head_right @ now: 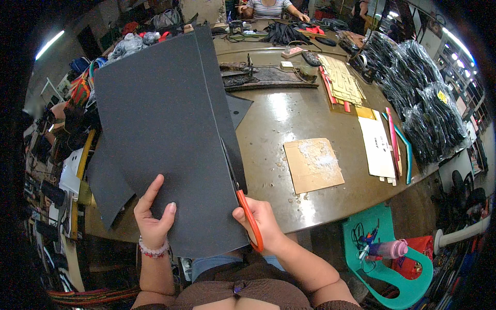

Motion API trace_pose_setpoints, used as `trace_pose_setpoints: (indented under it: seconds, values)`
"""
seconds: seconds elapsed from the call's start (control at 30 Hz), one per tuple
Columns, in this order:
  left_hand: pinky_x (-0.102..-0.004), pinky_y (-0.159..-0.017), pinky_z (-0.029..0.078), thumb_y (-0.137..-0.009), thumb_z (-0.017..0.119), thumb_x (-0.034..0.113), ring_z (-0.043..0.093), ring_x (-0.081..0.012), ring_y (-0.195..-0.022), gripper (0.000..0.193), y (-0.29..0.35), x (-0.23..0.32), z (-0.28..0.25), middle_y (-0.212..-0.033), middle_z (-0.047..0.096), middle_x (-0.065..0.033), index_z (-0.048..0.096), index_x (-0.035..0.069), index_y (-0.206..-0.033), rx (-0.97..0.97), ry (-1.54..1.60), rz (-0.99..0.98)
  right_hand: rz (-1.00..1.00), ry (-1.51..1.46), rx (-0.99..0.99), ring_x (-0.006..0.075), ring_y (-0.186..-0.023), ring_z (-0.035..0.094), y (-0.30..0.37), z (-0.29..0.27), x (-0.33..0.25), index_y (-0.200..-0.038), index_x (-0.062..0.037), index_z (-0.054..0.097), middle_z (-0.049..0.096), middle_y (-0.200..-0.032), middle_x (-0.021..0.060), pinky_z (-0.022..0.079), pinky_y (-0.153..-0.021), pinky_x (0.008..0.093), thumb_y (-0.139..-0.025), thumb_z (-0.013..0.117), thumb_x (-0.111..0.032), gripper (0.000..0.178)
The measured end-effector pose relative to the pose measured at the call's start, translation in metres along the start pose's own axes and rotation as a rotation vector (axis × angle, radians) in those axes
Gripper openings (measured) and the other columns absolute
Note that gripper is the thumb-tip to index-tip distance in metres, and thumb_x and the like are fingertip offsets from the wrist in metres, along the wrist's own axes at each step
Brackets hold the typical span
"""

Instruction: The person cuts a large sheet of dark gray material with red-handled scissors, following pre-drawn lines to separate it into smaller pieces. The person briefly pauses to operate a tablet on the table before resuming cutting.

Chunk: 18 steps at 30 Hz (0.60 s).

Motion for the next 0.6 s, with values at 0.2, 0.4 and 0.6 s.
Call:
trace_pose_setpoints:
  seconds: [0.2,0.4,0.6]
  values:
    - [-0.0268,-0.090,0.037,-0.065,0.060,-0.002,0.057,-0.0169,-0.098,0.045,0.006,0.001,0.006,-0.107,0.059,-0.0107,0.055,0.000,-0.110,-0.073,0.034,-0.050,0.038,0.070,-0.054,0.0087,-0.059,0.034,-0.011,-0.009,-0.003,-0.066,0.0004,0.041,0.033,-0.057,0.0018,0.033,-0.050,0.0269,-0.084,0.046,-0.050,0.054]
    - [-0.0270,-0.090,0.036,-0.065,0.060,-0.002,0.056,-0.0182,-0.097,0.045,0.009,0.000,0.008,-0.103,0.060,-0.0108,0.056,0.001,-0.110,-0.051,0.081,-0.084,0.003,0.075,-0.026,0.0087,-0.058,0.033,-0.015,-0.010,-0.008,-0.063,-0.0002,0.040,0.031,-0.056,0.0014,0.032,-0.049,0.0266,-0.082,0.047,-0.053,0.056]
    - [-0.0271,-0.089,0.037,-0.065,0.060,-0.001,0.057,-0.0181,-0.095,0.045,0.010,-0.001,0.006,-0.102,0.060,-0.0110,0.056,0.001,-0.110,-0.037,0.057,-0.077,0.013,0.039,0.022,0.0080,-0.058,0.033,-0.014,-0.007,-0.006,-0.062,-0.0005,0.040,0.032,-0.056,0.0000,0.031,-0.049,0.0257,-0.083,0.048,-0.050,0.054]
Point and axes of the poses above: each hand's wrist, its own y-axis away from the middle knuckle, its own z-axis out of the palm, x = y × z, the point moved 6 cm from there along -y, towards the middle knuckle
